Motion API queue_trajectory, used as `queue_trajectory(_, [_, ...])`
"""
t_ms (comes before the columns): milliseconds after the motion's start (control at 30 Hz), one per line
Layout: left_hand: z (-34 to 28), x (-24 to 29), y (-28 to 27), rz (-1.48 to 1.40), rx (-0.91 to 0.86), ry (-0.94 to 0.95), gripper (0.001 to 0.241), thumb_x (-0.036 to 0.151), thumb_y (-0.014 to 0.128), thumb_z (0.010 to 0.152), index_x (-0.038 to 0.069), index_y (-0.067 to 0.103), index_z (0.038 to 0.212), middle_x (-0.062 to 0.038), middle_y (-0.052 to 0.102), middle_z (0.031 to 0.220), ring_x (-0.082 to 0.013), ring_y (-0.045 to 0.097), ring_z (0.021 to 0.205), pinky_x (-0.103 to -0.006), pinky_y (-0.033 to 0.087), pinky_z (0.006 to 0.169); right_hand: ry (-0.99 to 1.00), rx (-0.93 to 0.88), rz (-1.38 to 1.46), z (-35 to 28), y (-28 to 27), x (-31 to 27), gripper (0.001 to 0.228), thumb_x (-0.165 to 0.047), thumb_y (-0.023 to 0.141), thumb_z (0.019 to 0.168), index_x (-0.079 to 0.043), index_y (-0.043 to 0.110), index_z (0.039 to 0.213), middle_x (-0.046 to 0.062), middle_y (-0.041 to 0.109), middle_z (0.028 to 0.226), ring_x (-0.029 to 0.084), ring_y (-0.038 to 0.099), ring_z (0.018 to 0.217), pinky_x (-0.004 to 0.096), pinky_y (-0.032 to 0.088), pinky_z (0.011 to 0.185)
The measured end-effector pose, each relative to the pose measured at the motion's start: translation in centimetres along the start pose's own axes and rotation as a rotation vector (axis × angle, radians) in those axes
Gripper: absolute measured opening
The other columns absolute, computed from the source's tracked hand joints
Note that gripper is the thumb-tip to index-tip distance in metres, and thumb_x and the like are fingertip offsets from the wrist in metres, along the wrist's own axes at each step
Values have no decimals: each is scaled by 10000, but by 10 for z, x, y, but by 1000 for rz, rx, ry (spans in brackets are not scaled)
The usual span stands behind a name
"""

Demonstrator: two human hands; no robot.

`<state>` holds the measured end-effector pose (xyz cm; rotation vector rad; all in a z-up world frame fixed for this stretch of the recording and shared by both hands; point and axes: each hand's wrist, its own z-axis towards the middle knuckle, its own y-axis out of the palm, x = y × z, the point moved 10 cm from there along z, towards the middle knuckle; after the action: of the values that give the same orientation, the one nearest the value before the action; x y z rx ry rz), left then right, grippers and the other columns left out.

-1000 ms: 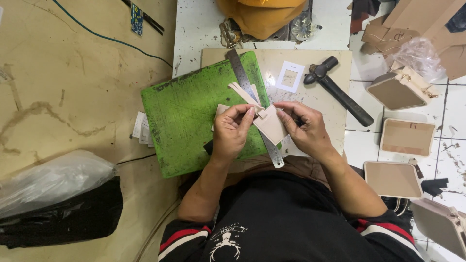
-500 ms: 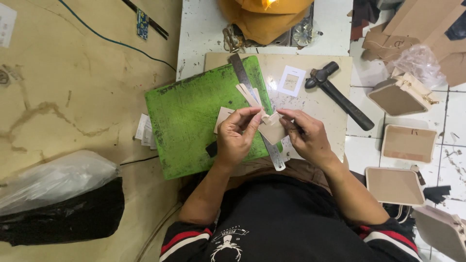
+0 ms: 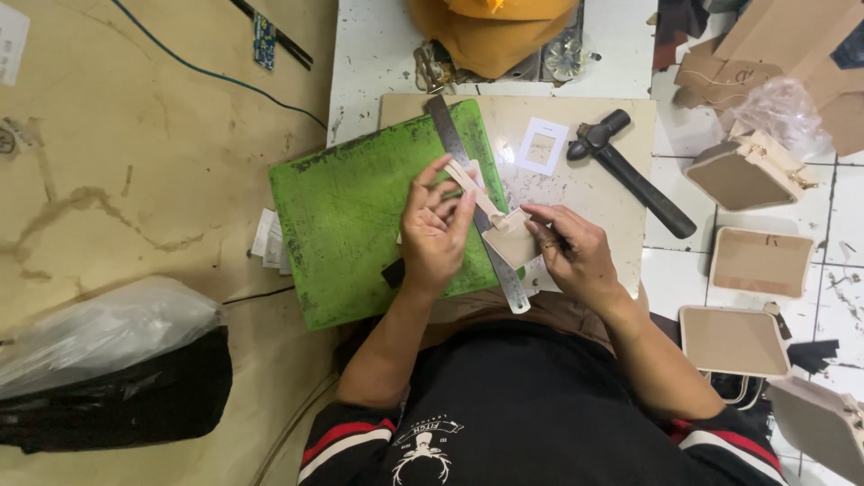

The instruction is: Measuring and inspecting small leather straps and components using a metal ruler on a cutting mat.

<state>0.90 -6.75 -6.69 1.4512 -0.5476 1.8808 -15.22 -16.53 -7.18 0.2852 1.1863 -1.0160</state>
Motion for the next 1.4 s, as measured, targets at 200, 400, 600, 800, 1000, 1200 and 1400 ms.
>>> queue_trajectory(200, [-16,-12,24,165,-216,-161,179,120,714,980,75,737,1152,-120,797,996,-184,760,974,-322,623,782,-19,45,17,6,-11,-11,184,-11,663,1011,2,751,1173,135,693,810,252,630,609,358,518,586])
queue_trajectory(400, [-15,-7,26,155,-212,-159,188,112,712,977,86,754,1159,-112,800,986,-154,749,980,-301,624,793,-39,60,17,5,-12,-15,203,-8,658,1011,-4,744,1194,129,688,807,239,607,586,348,505,565])
queue_trajectory(600, [-16,3,33,254,-174,-71,108,58,683,972,61,757,1052,-96,789,809,-170,772,780,-325,619,651,-243,137,-302,-14,-7,-9,292,-95,856,853,-39,762,1123,93,659,948,238,647,671,337,544,601])
queue_trajectory(800, [-21,1,38,449,-124,119,83,83,676,977,79,713,1052,-132,769,840,-346,762,792,-422,605,625,-285,52,-385,-9,5,-23,202,-36,787,930,37,726,1108,159,675,962,324,679,745,382,550,611])
queue_trajectory(1000, [-39,-18,42,540,36,177,105,105,660,1000,78,661,1101,-145,623,1186,-365,730,1024,-420,637,816,-261,14,-425,-13,11,10,150,35,753,886,-3,686,1014,78,632,856,207,549,558,320,475,514])
queue_trajectory(1200, [-27,-11,35,527,129,216,46,80,637,1004,37,625,1013,-202,498,1358,-469,578,1250,-477,565,995,-136,-20,-229,-22,-3,24,147,34,750,911,17,642,1010,97,518,791,243,508,550,323,418,466])
queue_trajectory(1400, [-45,-57,50,409,-50,158,42,148,634,1015,109,636,1033,-36,640,906,-282,723,860,-345,587,732,-180,-21,-324,-15,6,17,127,53,800,945,25,709,1029,116,614,875,270,579,586,352,453,503])
